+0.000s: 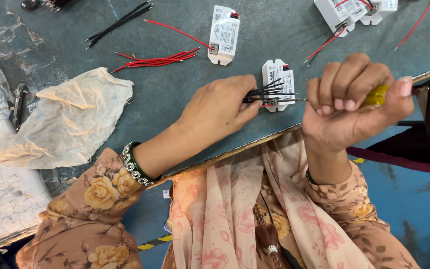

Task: The person assembles electronic led drivers by picking up white rectangular housings and inserting groups of black and red wires into the terminals using a screwdriver.

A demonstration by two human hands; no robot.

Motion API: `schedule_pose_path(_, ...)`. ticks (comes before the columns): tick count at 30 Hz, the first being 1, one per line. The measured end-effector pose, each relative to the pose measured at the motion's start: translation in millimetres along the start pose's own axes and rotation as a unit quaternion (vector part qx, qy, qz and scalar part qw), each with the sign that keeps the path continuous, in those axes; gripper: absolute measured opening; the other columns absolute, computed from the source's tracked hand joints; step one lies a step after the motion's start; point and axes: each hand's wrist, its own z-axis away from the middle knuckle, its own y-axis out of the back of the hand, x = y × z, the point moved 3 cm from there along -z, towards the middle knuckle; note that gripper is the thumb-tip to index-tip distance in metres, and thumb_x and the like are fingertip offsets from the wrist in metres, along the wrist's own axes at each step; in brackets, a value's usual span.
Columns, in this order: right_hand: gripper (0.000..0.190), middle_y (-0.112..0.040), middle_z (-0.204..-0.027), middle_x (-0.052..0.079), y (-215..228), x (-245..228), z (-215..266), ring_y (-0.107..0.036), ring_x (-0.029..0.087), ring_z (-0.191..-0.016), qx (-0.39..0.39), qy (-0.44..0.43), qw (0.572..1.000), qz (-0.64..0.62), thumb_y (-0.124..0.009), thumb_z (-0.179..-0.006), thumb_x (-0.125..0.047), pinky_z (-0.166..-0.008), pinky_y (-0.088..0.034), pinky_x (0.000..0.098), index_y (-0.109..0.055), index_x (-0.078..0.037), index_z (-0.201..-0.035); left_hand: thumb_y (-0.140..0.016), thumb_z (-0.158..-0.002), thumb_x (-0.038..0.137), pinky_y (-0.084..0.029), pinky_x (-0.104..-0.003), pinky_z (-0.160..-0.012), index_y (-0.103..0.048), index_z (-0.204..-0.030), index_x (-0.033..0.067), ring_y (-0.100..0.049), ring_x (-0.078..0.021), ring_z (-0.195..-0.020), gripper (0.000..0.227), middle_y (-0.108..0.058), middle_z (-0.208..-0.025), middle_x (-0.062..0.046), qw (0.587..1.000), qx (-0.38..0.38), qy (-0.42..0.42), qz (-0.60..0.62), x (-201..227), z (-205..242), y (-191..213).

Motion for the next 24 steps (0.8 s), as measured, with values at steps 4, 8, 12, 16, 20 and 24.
schedule_pose_path(4, 0.063, -0.031, -0.063, 0.003, 0, 2, 0, -0.023, 0.01, -0.041, -0.012, 0.007, 1.0, 0.019, -0.043, -0.112, -0.053, -0.041, -0.024, 0.0258, -0.029, -0.007, -0.071, -0.069, -0.092, 0.024, -0.052, -0.051, -0.069, -0.061, -0.099, 0.0033, -0.069, -0.038, -0.082, 0.023, -0.07, -0.09, -0.014, 1.0, -0.006, 0.011, -0.009, -2, -1, -3)
schedule_pose_path(8, 0.063, -0.031, -0.064, 0.003, -2, 2, 0, -0.023, 0.01, -0.042, -0.017, 0.009, 0.999, 0.038, -0.043, -0.112, -0.053, -0.041, -0.024, 0.0257, -0.029, -0.007, -0.072, -0.07, -0.091, 0.024, -0.052, -0.051, -0.069, -0.061, -0.101, 0.004, -0.069, -0.0386, -0.082, 0.024, -0.07, -0.09, -0.014, 1.0, 0.003, 0.001, -0.017, -1, -2, -4)
schedule_pose_path(12, 0.064, -0.031, -0.063, 0.004, -2, 0, -1, -0.023, 0.009, -0.041, -0.008, 0.006, 1.0, 0.025, -0.043, -0.112, -0.054, -0.041, -0.024, 0.0257, -0.029, -0.007, -0.072, -0.07, -0.092, 0.025, -0.052, -0.051, -0.068, -0.061, -0.102, 0.004, -0.069, -0.0389, -0.081, 0.025, -0.071, -0.09, -0.014, 1.0, 0.001, 0.003, -0.023, -1, -2, -5)
schedule_pose_path(16, 0.065, -0.03, -0.061, 0.002, -3, 0, -2, -0.022, 0.009, -0.04, -0.033, 0.008, 0.998, 0.054, -0.043, -0.111, -0.055, -0.039, -0.023, 0.0257, -0.028, -0.008, -0.07, -0.07, -0.092, 0.026, -0.052, -0.051, -0.066, -0.06, -0.101, 0.0039, -0.069, -0.0391, -0.081, 0.026, -0.071, -0.089, -0.014, 1.0, -0.002, 0.011, -0.023, -1, -2, -6)
schedule_pose_path(20, 0.062, -0.031, -0.061, 0.003, -3, 2, -2, -0.021, 0.009, -0.039, -0.023, 0.008, 0.999, 0.049, -0.041, -0.111, -0.053, -0.039, -0.022, 0.0256, -0.029, -0.008, -0.07, -0.07, -0.092, 0.027, -0.052, -0.052, -0.066, -0.059, -0.101, 0.0034, -0.069, -0.0397, -0.08, 0.027, -0.071, -0.088, -0.014, 1.0, -0.001, 0.008, -0.027, -2, -2, -7)
schedule_pose_path(24, 0.057, -0.031, -0.06, 0.003, -9, 7, 1, -0.021, 0.008, -0.038, -0.032, 0.048, 0.995, 0.077, -0.04, -0.11, -0.049, -0.035, -0.022, 0.0253, -0.029, -0.008, -0.071, -0.07, -0.092, 0.027, -0.052, -0.052, -0.065, -0.059, -0.101, 0.0037, -0.069, -0.0406, -0.079, 0.028, -0.071, -0.086, -0.016, 0.999, -0.005, 0.009, -0.03, -2, -2, -11)
